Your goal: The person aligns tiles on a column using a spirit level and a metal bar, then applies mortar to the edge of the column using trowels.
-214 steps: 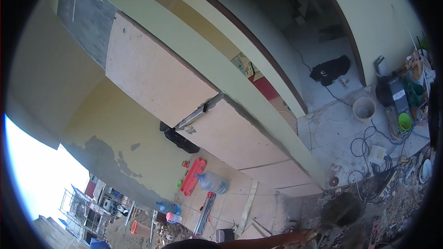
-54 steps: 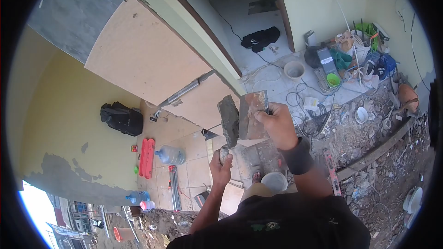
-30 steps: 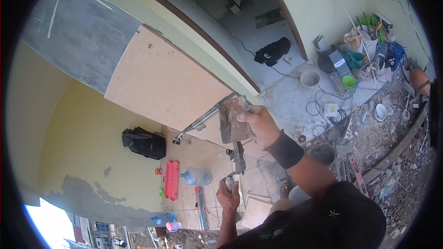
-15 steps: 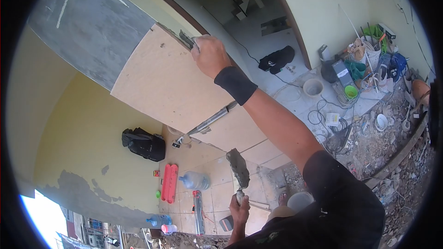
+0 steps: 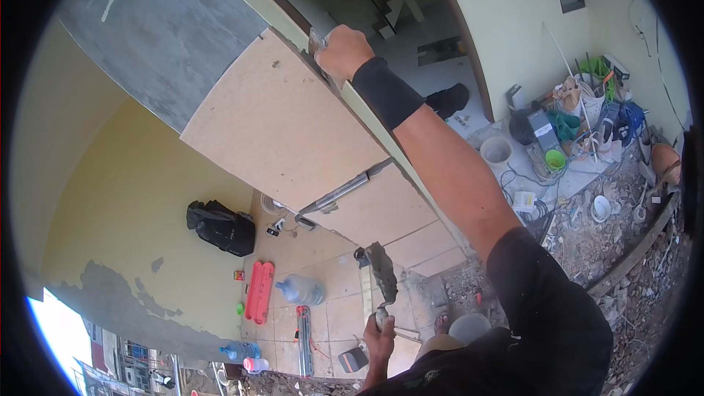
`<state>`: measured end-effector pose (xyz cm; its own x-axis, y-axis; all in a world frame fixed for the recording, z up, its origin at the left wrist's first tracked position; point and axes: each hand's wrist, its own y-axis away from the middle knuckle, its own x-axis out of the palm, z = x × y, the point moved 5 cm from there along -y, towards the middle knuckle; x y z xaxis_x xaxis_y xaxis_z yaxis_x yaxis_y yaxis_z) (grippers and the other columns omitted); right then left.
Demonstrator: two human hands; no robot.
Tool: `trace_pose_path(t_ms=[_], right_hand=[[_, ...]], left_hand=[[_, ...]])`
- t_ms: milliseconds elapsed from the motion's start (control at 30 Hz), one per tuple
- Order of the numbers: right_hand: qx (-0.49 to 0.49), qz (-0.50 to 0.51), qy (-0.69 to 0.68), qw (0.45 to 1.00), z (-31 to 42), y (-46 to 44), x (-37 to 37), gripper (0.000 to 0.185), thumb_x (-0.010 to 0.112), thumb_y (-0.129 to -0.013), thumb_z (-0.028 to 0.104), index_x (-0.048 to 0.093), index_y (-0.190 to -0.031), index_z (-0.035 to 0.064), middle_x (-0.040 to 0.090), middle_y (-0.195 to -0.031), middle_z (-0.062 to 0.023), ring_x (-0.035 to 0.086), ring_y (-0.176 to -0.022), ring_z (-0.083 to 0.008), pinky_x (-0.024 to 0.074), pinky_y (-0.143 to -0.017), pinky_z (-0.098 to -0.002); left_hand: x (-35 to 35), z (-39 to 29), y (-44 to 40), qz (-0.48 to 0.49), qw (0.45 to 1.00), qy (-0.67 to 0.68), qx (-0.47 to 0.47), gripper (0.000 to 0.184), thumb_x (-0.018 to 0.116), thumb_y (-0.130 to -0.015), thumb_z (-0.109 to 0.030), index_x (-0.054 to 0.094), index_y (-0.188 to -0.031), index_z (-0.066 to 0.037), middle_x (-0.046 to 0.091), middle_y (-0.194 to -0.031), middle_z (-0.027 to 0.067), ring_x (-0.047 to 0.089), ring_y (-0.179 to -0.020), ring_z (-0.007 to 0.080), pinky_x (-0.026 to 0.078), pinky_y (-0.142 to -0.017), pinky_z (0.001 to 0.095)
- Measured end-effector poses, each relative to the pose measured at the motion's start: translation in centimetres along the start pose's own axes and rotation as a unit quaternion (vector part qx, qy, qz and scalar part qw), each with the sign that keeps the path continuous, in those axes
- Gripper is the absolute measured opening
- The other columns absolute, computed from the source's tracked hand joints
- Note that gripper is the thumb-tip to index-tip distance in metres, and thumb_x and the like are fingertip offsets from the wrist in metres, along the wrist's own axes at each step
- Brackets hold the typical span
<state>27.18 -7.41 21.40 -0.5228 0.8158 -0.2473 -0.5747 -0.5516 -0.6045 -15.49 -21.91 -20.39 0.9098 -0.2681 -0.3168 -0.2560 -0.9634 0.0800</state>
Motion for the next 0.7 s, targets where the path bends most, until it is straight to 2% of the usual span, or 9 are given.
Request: trace_pose_path(t_ms=[100,167,233,367,433,467,533,633,700], right_hand=[[0.015,0.051,-0.035,0.998,1.4,-1.9,-0.6,0.033,0.062,-0.076,0.021,0.068,-0.084,-0.01,0.069,-0.092,-0.0281,0.069,-0.089,-0.0399,0.0553,-0.081,-0.041],[-0.007,0.021,-0.053,0.998,1.4,-2.9,-1.3,0.033,0.063,-0.077,0.022,0.068,-0.08,-0.0098,0.069,-0.09,-0.0274,0.069,-0.087,-0.0389,0.0554,-0.08,-0.0404],[-0.009,-0.001,-0.133,0.991,0.8,-3.4,-1.7,0.033,0.064,-0.077,0.024,0.069,-0.08,-0.009,0.069,-0.091,-0.0278,0.069,-0.087,-0.0391,0.0557,-0.079,-0.0408],[-0.026,-0.056,-0.103,0.993,0.9,-2.2,-1.2,0.031,0.062,-0.079,0.021,0.069,-0.082,-0.0088,0.069,-0.092,-0.0283,0.068,-0.087,-0.0409,0.0554,-0.08,-0.0418],[-0.104,-0.116,-0.033,0.987,1.7,-0.9,0.6,0.022,0.061,-0.083,0.016,0.07,-0.085,-0.0034,0.067,-0.082,-0.0253,0.066,-0.078,-0.0418,0.0528,-0.074,-0.0419],[-0.103,-0.117,-0.033,0.987,1.9,0.1,1.3,0.022,0.061,-0.083,0.016,0.07,-0.085,-0.0034,0.067,-0.082,-0.0253,0.066,-0.078,-0.0418,0.0528,-0.074,-0.0419],[-0.208,-0.187,-0.037,0.96,3.2,2.8,1.7,0.021,0.06,-0.081,0.017,0.066,-0.081,-0.0038,0.064,-0.078,-0.0269,0.062,-0.075,-0.0441,0.051,-0.072,-0.0455],[-0.176,-0.153,-0.131,0.964,2.3,4.4,-1.6,0.021,0.06,-0.081,0.016,0.063,-0.079,-0.0044,0.061,-0.075,-0.0271,0.06,-0.073,-0.0449,0.0492,-0.071,-0.0481],[-0.169,-0.175,-0.082,0.967,1.9,2.2,-2.6,0.021,0.06,-0.082,0.017,0.066,-0.083,-0.0035,0.063,-0.079,-0.0265,0.061,-0.074,-0.0446,0.0492,-0.071,-0.0475]], left_hand=[[-0.2,0.9,-0.2,-0.002,1.0,-0.018,0.005,0.022,0.069,-0.09,-0.02,0.058,-0.09,0.0,0.056,-0.064,0.003,0.053,-0.055,0.01,0.043,-0.05,0.0286],[0.0,0.9,-0.3,-0.001,1.0,-0.006,0.005,0.022,0.068,-0.09,-0.02,0.058,-0.09,-0.001,0.056,-0.063,0.0028,0.053,-0.055,0.0099,0.043,-0.05,0.0284],[0.0,0.7,-0.5,-0.003,1.0,0.002,0.001,0.022,0.068,-0.09,-0.02,0.058,-0.09,-0.001,0.056,-0.063,0.0026,0.052,-0.054,0.0099,0.043,-0.049,0.0283],[0.0,0.3,-0.5,0.006,1.0,0.02,-0.017,0.019,0.067,-0.091,-0.017,0.057,-0.091,-0.001,0.054,-0.064,0.0018,0.05,-0.053,0.0093,0.041,-0.048,0.0279],[0.1,-0.2,-0.5,0.006,0.999,0.034,-0.027,0.018,0.066,-0.091,-0.015,0.056,-0.091,-0.001,0.053,-0.064,0.0015,0.049,-0.052,0.0089,0.041,-0.048,0.0276],[0.1,-0.6,-0.4,0.003,0.999,0.045,-0.025,0.016,0.066,-0.092,-0.014,0.056,-0.091,-0.001,0.053,-0.064,0.0013,0.048,-0.052,0.0084,0.04,-0.047,0.0273],[0.0,-0.7,-0.1,-0.002,0.998,0.055,-0.023,0.015,0.065,-0.092,-0.013,0.056,-0.091,-0.001,0.052,-0.064,0.0011,0.048,-0.052,0.008,0.04,-0.047,0.0269],[-0.2,-0.4,-0.4,-0.005,0.999,0.045,-0.026,0.015,0.065,-0.092,-0.013,0.056,-0.091,-0.001,0.053,-0.064,0.0012,0.048,-0.052,0.0079,0.04,-0.046,0.0265],[-0.4,-0.5,-0.3,-0.006,0.999,0.037,-0.011,0.016,0.064,-0.093,-0.014,0.056,-0.092,-0.001,0.054,-0.064,0.0013,0.049,-0.051,0.0085,0.04,-0.046,0.0266]])
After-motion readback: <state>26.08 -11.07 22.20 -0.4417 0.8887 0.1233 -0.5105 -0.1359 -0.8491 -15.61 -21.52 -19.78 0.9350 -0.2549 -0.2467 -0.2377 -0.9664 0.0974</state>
